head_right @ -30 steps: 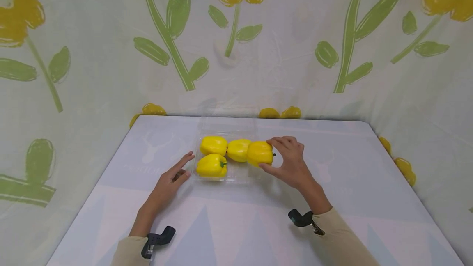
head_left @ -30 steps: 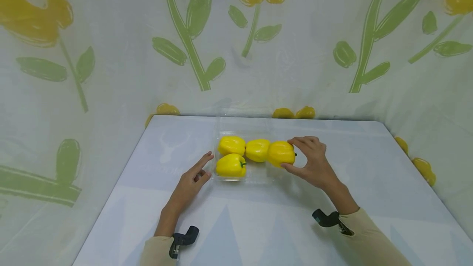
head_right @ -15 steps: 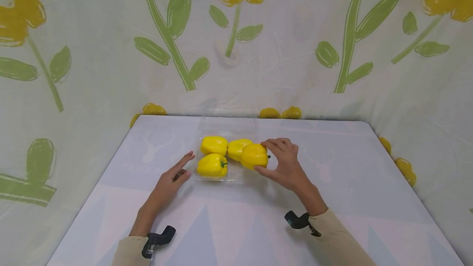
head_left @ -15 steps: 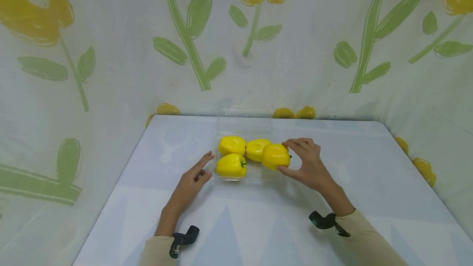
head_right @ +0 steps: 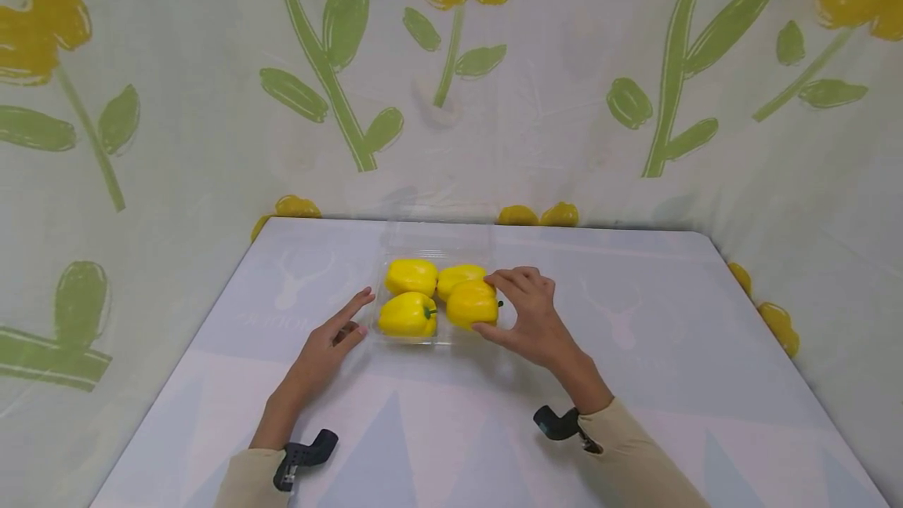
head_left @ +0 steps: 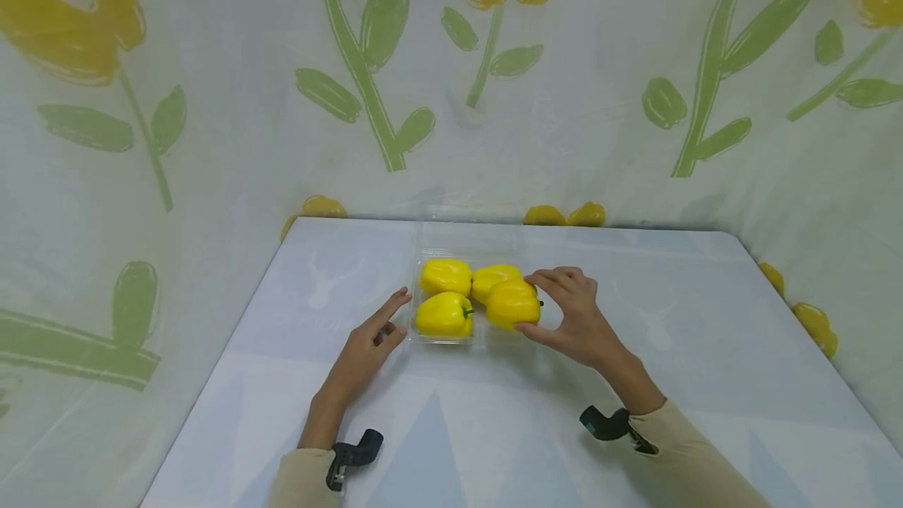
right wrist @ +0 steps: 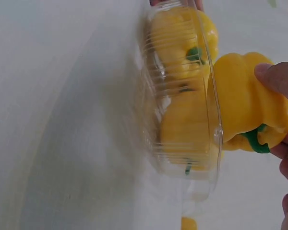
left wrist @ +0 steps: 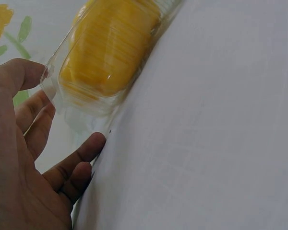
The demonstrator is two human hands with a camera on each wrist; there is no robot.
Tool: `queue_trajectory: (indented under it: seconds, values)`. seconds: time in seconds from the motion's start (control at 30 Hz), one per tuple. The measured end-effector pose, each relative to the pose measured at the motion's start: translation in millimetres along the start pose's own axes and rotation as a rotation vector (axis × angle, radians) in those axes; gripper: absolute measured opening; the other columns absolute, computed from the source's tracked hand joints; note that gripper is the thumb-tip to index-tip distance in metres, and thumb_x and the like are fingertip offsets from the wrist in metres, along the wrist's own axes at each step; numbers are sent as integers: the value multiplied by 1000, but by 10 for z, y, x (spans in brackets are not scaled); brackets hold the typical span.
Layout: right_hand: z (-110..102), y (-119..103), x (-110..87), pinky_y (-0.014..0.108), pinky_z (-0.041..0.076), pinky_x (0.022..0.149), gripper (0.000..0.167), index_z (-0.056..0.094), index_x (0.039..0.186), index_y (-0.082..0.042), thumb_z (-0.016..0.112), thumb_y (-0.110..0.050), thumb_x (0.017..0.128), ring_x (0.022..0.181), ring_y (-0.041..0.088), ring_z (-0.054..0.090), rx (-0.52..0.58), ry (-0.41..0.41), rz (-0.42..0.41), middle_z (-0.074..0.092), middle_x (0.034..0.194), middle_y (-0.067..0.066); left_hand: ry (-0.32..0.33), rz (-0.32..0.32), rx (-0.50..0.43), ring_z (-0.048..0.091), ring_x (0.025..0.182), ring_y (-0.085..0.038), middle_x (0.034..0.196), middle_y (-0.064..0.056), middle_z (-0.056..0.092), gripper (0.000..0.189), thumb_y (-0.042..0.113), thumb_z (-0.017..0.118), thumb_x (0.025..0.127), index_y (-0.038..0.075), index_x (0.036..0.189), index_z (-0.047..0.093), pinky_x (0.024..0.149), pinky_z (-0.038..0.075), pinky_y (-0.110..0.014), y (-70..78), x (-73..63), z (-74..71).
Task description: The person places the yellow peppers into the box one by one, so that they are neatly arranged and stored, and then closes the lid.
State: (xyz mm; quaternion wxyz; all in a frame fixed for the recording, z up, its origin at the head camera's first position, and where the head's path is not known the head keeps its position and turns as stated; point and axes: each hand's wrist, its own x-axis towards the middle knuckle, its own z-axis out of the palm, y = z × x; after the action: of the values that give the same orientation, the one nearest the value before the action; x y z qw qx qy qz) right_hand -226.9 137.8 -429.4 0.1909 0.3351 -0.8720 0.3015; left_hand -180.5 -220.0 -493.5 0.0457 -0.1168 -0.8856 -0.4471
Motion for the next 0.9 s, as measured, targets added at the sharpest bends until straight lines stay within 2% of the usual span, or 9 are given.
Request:
queue_trajectory:
  seconds: [0.3,0.9]
  values:
    - [68,-24,-16,55,24,91,67,63,128,-10,90,-36,72,118,28,43,9,-29,5,60,126,6,-10,-1,3,57,90,-12,157,24,31,51,37,54,104,33,154,41,78,48,-32,-15,15,16]
    - [149,11,-21,53,25,88,68,63,128,-7,91,-32,71,116,29,44,8,-26,-19,60,126,8,-11,-5,9,56,90,-12,157,25,30,52,36,54,104,34,154,40,76,48,-32,-22,15,4]
